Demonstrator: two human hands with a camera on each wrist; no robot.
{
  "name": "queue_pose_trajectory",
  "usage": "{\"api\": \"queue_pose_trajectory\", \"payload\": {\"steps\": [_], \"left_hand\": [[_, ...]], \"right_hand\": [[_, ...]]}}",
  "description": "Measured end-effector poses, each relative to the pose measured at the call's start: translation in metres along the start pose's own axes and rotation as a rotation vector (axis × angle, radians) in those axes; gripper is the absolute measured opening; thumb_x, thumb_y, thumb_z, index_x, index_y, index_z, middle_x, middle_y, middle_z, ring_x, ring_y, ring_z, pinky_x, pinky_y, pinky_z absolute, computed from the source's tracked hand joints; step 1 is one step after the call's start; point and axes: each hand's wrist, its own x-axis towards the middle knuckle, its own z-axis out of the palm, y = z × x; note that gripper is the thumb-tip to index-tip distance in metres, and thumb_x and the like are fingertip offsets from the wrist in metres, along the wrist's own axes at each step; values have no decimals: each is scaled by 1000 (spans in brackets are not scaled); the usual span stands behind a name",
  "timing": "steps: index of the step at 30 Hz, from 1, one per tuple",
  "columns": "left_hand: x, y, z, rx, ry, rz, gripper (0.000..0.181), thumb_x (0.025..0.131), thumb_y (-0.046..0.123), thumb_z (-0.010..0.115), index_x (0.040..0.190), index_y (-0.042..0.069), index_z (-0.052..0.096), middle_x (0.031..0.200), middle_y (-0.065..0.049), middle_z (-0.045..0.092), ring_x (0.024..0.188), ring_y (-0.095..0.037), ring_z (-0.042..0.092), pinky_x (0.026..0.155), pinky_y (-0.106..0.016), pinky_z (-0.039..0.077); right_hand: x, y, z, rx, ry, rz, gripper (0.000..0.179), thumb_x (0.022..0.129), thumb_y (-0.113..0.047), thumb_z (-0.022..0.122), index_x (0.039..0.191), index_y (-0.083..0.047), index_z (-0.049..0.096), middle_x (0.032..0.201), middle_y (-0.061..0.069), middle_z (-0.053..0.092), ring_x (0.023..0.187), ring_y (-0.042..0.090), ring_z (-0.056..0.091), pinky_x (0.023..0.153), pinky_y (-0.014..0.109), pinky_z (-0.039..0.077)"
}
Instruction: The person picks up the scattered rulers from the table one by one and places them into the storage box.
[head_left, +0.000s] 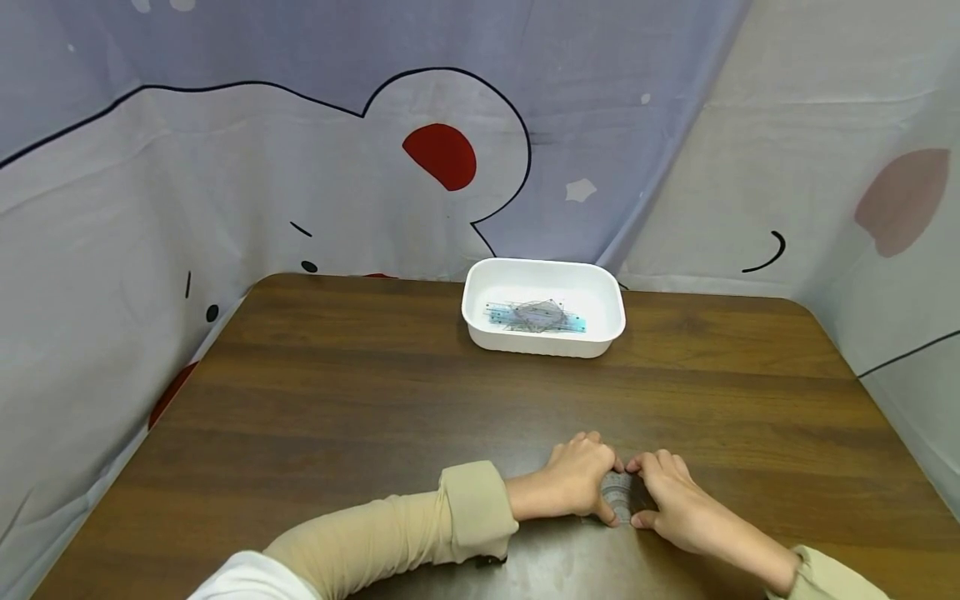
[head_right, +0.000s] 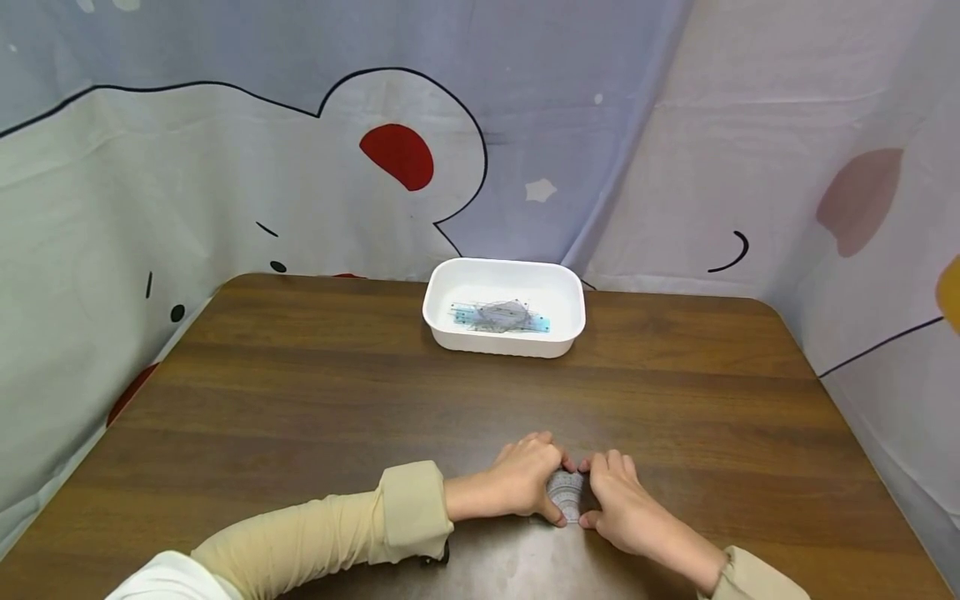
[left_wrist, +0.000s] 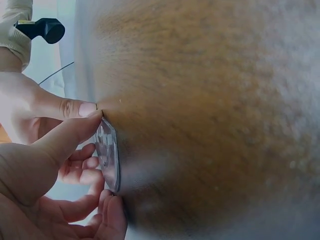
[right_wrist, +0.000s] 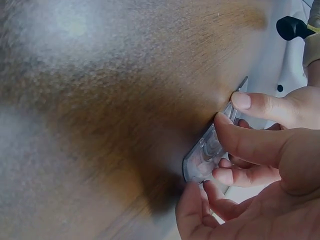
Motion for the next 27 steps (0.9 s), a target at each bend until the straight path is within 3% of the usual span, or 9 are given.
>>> {"api": "queue_pose_trajectory", "payload": {"steps": [6,11,14,18,22,27], "left_hand": [[0,0,0,-6,8,6,64,57,45,91,116,31,69,110,11,63,96,-7,56,72,-29,51],[0,-1,0,-73,28,14,63,56,40,92,113,28,68,109,13,65,97,-7,59,71,-26,51],[0,-3,0,-133,33,20,63,57,34,93,112,26,65,100,10,65,89,-5,60,66,-21,48],[0,-8,1,-239,34,45,58,63,24,91,113,18,62,82,9,66,69,0,57,60,-15,44],[0,-13,1,-332,45,56,44,69,18,87,107,13,66,70,7,68,58,2,55,59,-11,42],[0,-20,-5,-430,74,47,25,72,18,84,92,13,72,69,3,70,55,3,54,56,-11,42]], "right_hand": [[1,2,1,-11,19,-17,52,70,-14,82,110,-1,54,107,9,51,107,30,47,90,47,45],[3,7,-2,46,24,-47,52,66,-15,85,106,-3,54,100,5,55,96,21,51,82,37,45],[6,13,-7,143,-27,-53,50,67,-12,84,105,-1,53,94,4,54,86,16,49,73,28,44],[9,21,-15,271,-128,-57,35,79,-7,74,104,3,52,88,4,55,76,10,48,63,22,44],[10,28,-21,369,-195,-81,22,87,-6,66,100,5,53,84,5,57,71,7,50,60,21,46],[12,32,-28,454,-242,-99,20,89,-8,64,99,7,53,84,6,57,71,6,54,62,22,50]]}}
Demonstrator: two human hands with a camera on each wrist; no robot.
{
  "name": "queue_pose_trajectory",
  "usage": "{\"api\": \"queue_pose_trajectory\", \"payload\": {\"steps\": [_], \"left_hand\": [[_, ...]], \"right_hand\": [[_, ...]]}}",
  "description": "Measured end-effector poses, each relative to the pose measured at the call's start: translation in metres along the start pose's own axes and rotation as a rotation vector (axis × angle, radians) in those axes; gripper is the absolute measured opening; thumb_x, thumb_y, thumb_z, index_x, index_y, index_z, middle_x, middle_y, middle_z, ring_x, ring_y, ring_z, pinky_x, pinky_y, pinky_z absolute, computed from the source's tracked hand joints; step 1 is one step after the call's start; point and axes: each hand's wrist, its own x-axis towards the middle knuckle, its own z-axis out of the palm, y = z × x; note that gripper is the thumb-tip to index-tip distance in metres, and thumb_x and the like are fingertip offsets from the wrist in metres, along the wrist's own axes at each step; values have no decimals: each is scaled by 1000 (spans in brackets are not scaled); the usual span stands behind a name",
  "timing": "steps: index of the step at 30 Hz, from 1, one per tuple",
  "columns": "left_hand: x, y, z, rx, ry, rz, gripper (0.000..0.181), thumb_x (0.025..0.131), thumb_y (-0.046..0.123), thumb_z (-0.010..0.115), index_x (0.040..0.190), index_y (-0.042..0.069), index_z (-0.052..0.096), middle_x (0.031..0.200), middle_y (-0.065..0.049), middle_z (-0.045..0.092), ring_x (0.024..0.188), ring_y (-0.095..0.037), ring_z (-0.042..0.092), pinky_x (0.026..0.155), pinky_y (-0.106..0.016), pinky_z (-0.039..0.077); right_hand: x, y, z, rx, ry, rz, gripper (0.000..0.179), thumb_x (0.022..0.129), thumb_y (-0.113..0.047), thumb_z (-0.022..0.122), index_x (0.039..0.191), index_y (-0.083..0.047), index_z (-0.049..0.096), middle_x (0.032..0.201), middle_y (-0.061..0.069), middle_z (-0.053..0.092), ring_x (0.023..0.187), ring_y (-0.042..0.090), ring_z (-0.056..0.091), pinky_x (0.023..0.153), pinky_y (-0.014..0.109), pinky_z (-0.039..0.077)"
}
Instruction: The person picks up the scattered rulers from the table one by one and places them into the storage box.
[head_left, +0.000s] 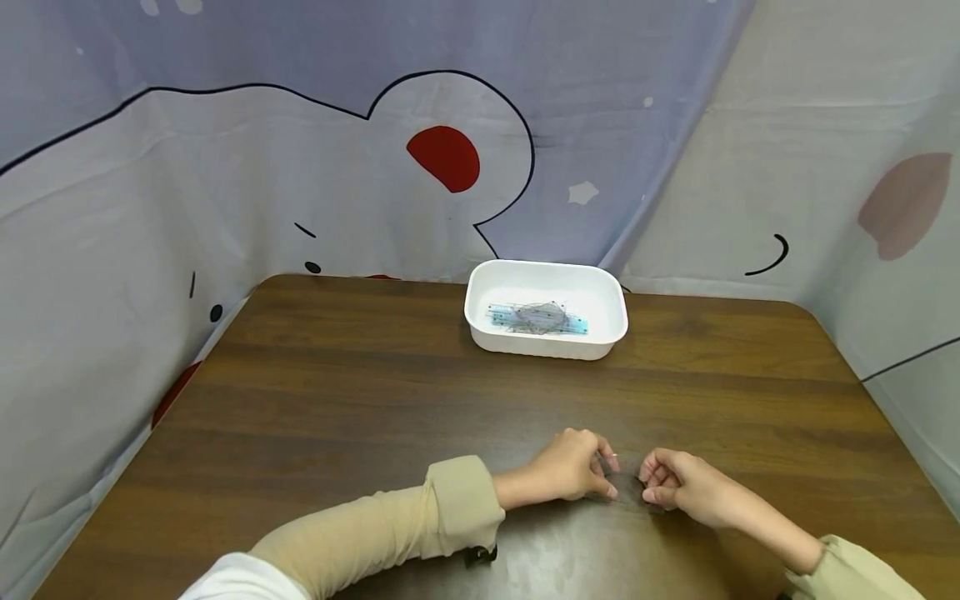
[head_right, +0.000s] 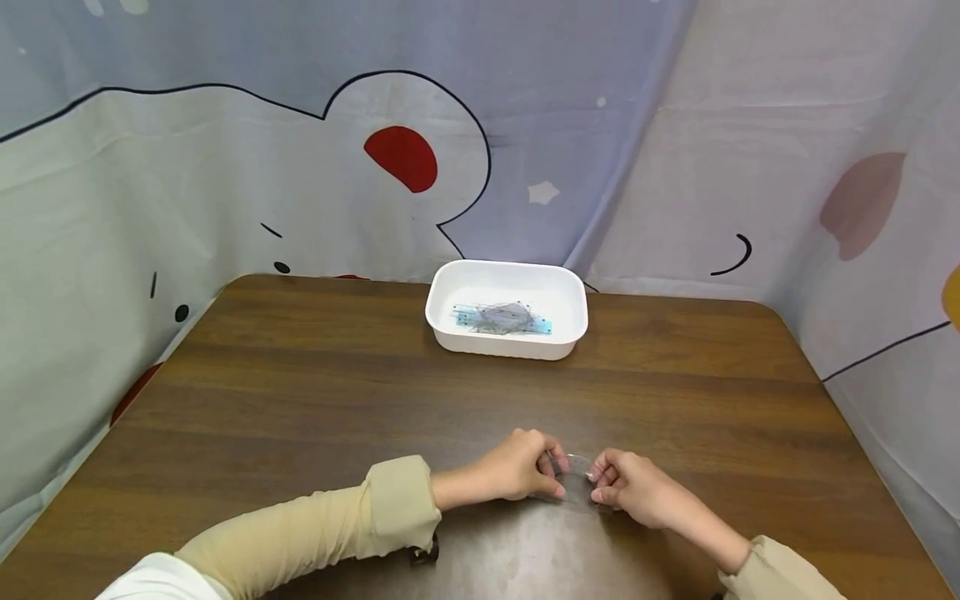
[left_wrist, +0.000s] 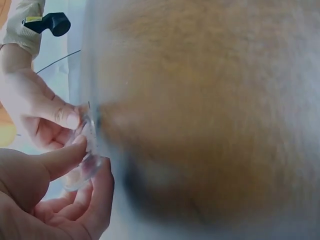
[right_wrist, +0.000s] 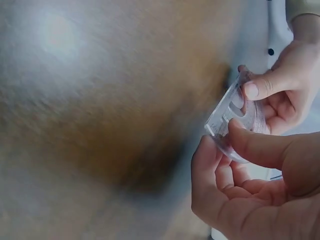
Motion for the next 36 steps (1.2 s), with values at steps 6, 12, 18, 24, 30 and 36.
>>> {"api": "queue_pose_trajectory", "payload": {"steps": [6,12,18,24,30,36], "left_hand": [[5,-3,-20,-94,112,21,25,73,18,83,94,9,73,71,0,73,48,4,53,55,-10,43],[11,-7,-44,-202,254,48,32,74,18,82,101,7,71,76,-4,75,54,5,56,56,-11,43],[17,-14,-62,-232,417,117,36,78,15,79,111,9,67,80,-5,74,64,-4,66,59,-12,46],[31,-24,-82,-207,579,152,38,79,14,78,115,10,67,83,-7,73,65,-14,67,56,-11,45],[47,-37,-106,-150,633,82,37,79,13,78,116,11,69,87,-8,73,68,-18,66,58,-15,44],[70,-50,-131,-106,709,-45,34,77,19,81,110,12,73,94,-6,74,72,-16,69,65,-22,48]], "right_hand": [[7,-10,-13,-6,86,-73,21,90,-9,64,100,6,55,86,7,60,71,2,57,62,24,53],[19,-28,-30,-20,209,-113,20,90,-8,64,103,7,56,90,10,63,73,2,60,63,25,54],[40,-48,-50,-84,308,-119,21,90,-8,65,104,6,59,91,12,64,73,6,60,62,24,52],[72,-60,-69,-72,344,-135,24,90,-6,64,107,11,58,93,17,64,75,4,59,66,23,54],[108,-72,-82,7,345,-100,28,90,-4,63,110,14,55,90,12,61,71,1,55,62,18,52],[142,-83,-100,50,361,-24,35,90,-7,64,117,12,52,86,4,59,65,1,54,59,15,49]]}}
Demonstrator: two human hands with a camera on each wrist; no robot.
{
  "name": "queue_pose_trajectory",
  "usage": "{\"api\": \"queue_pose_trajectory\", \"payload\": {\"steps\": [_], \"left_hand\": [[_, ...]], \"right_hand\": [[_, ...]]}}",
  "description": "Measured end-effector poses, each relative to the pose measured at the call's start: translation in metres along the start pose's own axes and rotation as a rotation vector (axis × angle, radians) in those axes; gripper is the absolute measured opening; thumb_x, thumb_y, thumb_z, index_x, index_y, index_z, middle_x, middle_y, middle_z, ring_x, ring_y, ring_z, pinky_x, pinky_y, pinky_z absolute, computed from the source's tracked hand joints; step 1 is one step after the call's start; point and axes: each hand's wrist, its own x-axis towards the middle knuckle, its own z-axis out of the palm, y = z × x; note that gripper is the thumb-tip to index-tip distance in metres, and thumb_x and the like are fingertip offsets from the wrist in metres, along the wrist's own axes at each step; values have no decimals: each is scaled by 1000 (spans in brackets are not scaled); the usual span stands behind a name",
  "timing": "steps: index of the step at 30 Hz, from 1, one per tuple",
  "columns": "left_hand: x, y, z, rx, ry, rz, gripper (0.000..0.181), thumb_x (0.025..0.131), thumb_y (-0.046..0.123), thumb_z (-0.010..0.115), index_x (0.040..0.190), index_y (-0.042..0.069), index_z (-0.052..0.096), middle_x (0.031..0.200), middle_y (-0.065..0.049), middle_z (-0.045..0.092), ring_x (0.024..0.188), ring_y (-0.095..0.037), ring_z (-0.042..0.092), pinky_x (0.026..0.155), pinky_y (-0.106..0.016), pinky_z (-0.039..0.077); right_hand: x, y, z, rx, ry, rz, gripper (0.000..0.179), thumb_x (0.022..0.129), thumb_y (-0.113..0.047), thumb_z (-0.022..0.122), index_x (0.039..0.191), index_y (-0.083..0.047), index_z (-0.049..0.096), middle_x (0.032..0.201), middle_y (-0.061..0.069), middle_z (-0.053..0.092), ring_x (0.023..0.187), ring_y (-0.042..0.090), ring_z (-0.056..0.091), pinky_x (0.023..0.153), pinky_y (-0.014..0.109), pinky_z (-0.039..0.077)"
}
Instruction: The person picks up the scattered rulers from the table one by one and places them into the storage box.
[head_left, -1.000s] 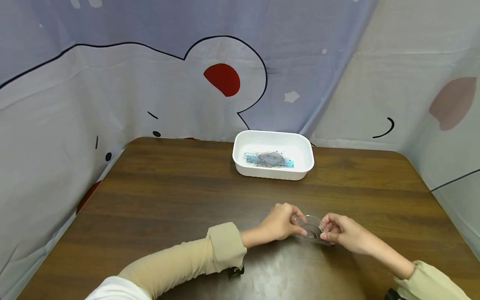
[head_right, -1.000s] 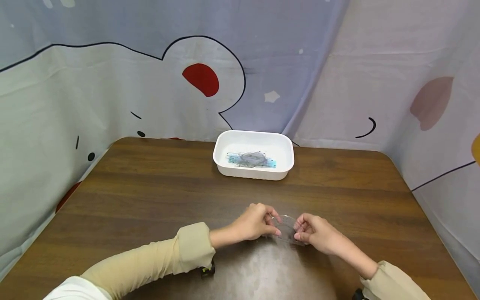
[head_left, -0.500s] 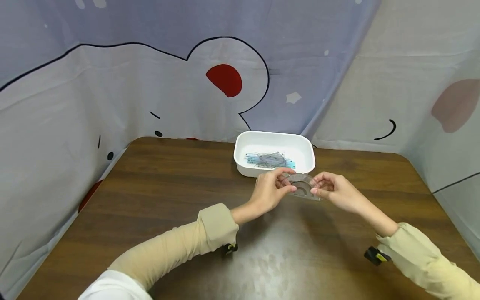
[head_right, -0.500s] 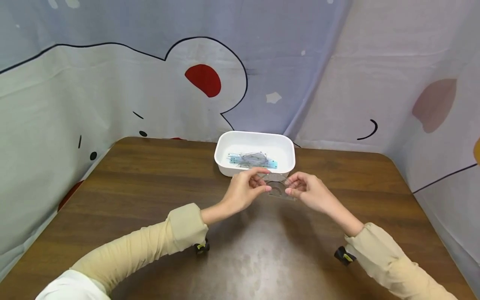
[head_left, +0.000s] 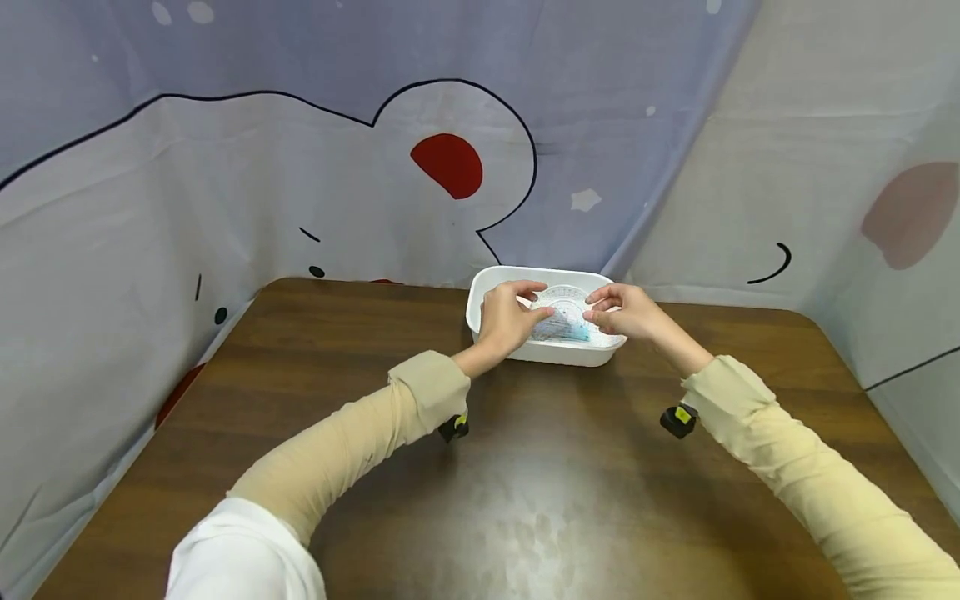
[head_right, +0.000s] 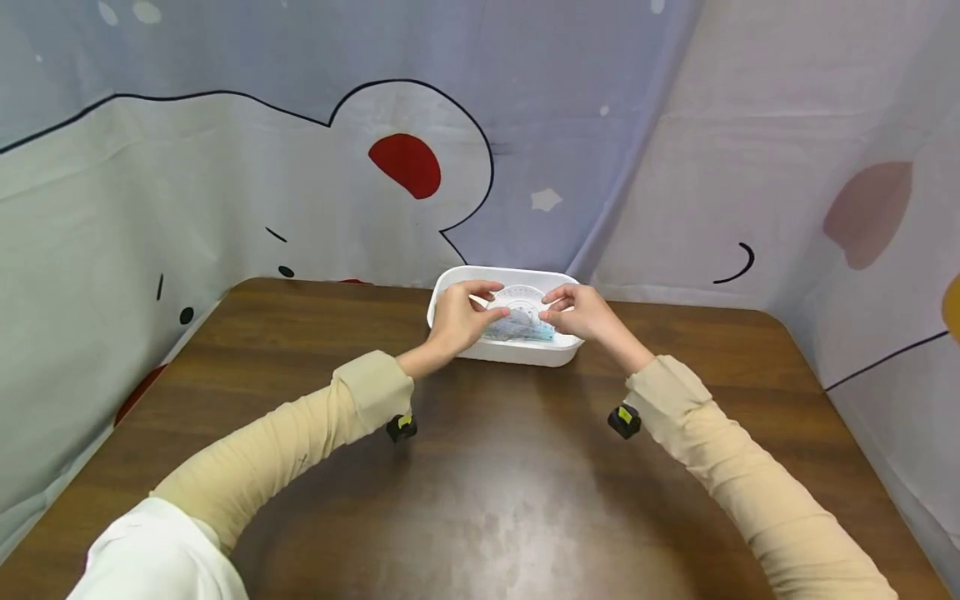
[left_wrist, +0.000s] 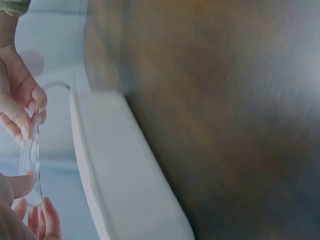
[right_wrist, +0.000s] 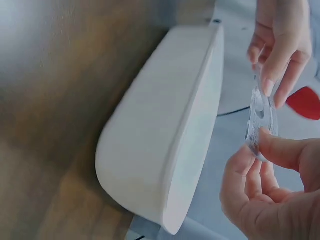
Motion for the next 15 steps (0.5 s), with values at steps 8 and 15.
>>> {"api": "queue_pose_trajectory", "payload": {"steps": [8,15], "left_hand": [[25,-14,3,107,-36,-117,32,79,20,79,108,9,74,101,-9,74,92,-21,67,83,-34,51],[33,-20,2,200,-142,-260,32,77,20,81,106,9,74,105,-10,72,94,-25,67,81,-35,54]], "right_hand": [[41,4,6,8,13,129,42,88,-5,66,123,13,51,86,5,60,64,4,58,69,23,57],[56,14,18,-22,-41,187,43,88,-7,65,126,12,53,87,5,65,66,5,59,75,28,57]]}}
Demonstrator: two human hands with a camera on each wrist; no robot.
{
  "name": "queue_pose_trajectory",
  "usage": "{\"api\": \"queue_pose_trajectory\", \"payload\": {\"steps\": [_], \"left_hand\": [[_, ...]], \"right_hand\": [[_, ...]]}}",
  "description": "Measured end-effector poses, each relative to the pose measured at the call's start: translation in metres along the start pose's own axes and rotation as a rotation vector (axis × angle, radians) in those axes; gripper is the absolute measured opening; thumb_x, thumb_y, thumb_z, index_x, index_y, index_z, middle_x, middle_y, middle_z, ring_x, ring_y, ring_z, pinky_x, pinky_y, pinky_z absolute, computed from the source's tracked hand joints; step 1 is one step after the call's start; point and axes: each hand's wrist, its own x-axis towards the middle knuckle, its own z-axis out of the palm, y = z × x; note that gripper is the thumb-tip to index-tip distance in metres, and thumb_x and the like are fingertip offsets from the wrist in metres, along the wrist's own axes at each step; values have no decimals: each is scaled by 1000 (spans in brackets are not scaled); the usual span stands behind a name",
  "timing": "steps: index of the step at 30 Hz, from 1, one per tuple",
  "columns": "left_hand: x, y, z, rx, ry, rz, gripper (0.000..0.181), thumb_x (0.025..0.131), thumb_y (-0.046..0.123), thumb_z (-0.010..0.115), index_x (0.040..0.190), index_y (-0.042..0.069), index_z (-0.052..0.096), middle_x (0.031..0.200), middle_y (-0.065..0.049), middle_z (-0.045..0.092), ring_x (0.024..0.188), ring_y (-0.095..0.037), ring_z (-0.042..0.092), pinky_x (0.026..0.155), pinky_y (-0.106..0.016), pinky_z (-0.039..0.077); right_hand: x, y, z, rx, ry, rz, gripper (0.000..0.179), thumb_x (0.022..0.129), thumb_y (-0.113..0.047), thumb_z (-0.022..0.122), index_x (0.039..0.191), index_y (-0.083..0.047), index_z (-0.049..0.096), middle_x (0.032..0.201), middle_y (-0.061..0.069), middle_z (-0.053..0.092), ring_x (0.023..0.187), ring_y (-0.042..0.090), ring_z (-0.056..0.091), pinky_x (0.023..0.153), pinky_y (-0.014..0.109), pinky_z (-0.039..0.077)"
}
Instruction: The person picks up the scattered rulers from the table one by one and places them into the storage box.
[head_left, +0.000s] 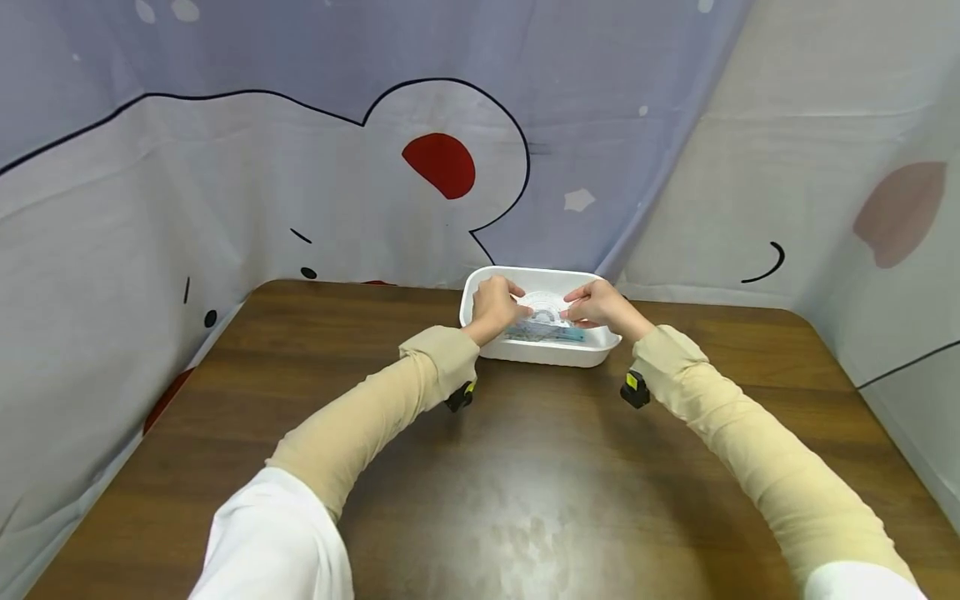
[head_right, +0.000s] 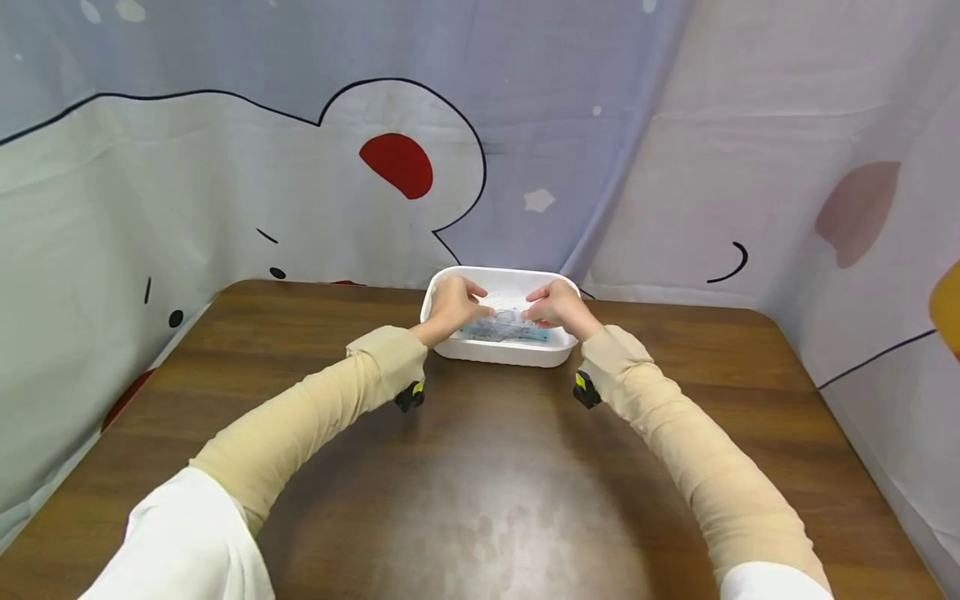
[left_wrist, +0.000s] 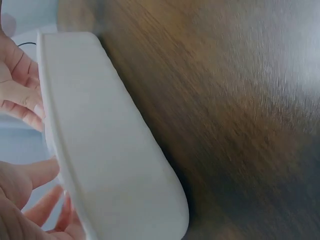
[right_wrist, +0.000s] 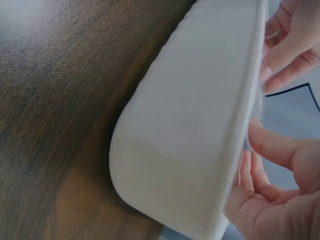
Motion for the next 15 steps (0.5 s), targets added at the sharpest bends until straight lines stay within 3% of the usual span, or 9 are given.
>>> {"api": "queue_pose_trajectory", "payload": {"steps": [4,8,15], "left_hand": [[4,-1,4,43,-19,-71,33,75,22,82,106,11,74,114,-10,70,102,-29,66,84,-35,54],[6,-2,10,51,-27,-79,34,76,20,81,108,10,73,114,-10,70,103,-30,65,85,-36,54],[6,-6,19,62,-36,-81,32,77,16,80,107,7,72,111,-11,70,101,-29,66,84,-37,54]], "right_hand": [[6,3,5,1,-13,17,42,87,-6,65,124,13,55,85,4,66,64,4,58,77,30,57],[9,4,8,-13,8,44,41,84,-4,68,120,13,56,76,0,60,59,3,56,73,27,57],[11,4,16,-193,78,69,35,81,-10,73,111,5,65,70,-2,61,56,6,61,68,26,56]]}}
